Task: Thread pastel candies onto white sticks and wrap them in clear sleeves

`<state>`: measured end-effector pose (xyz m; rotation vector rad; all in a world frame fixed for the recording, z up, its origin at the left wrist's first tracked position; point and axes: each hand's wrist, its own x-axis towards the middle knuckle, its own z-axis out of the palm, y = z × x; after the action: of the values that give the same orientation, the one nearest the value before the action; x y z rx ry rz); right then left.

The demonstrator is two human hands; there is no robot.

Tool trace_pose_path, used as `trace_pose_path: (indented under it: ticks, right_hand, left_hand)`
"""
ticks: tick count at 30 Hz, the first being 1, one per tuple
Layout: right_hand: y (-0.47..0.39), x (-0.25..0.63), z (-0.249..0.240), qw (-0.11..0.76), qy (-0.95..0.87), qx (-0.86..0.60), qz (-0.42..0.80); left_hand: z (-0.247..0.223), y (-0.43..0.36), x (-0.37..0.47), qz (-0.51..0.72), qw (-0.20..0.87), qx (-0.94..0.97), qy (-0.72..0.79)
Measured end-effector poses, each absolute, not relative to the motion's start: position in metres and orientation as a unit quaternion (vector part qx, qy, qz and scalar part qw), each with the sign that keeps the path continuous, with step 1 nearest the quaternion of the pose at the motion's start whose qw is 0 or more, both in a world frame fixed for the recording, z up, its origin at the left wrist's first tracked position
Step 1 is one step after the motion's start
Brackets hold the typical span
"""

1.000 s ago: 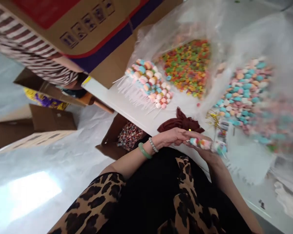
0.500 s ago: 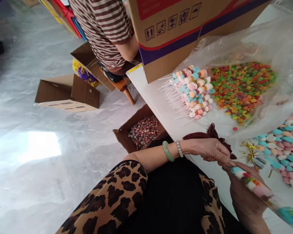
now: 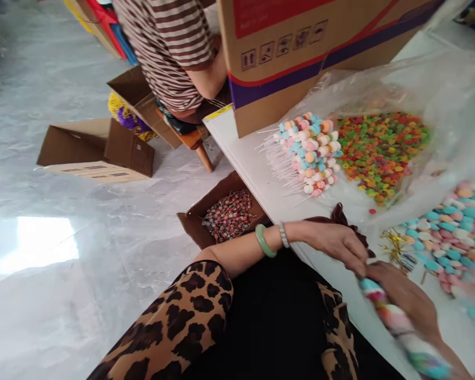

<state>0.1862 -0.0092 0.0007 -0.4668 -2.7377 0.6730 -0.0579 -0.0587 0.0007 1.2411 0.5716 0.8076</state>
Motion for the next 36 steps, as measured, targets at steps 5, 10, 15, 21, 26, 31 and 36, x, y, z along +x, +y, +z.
trace_pose_path:
  ticks: [5,10,15,21,26,31,36]
  right_hand:
    - [-0.004,0.148,0.036,0.002,-0.99,-0.124,0.073]
    - [0.024,0.117,0.047,0.196,-0.886,-0.373,0.197]
    - [0.011,0.11,0.02,0.25,-0.826,-0.341,0.373]
    - [-0.008,0.131,-0.013,0.245,-0.821,-0.362,0.368]
    - [-0.017,0.129,-0.034,0.134,-0.674,-0.376,0.622]
    - [-0.031,0.115,-0.055,-0.062,-0.378,-0.272,0.883]
    - [-0.037,0.106,-0.054,-0.008,-0.413,-0.326,0.85]
  left_hand:
    - [0.023,-0.052,-0.048,0.345,0.464,0.68,0.451]
    - [0.019,-0.053,-0.014,0.485,0.23,0.584,0.609]
    - [-0.018,-0.051,-0.009,0.605,0.385,0.385,0.581]
    - [-0.038,-0.074,-0.036,0.356,0.84,0.249,0.324]
    - [-0.027,-0.095,-0.057,0.373,0.634,0.49,0.468]
    - [0.0,-0.115,-0.075,0.163,0.306,0.765,0.542]
    - [-0.011,-0.153,-0.09,0.005,0.124,0.717,0.686]
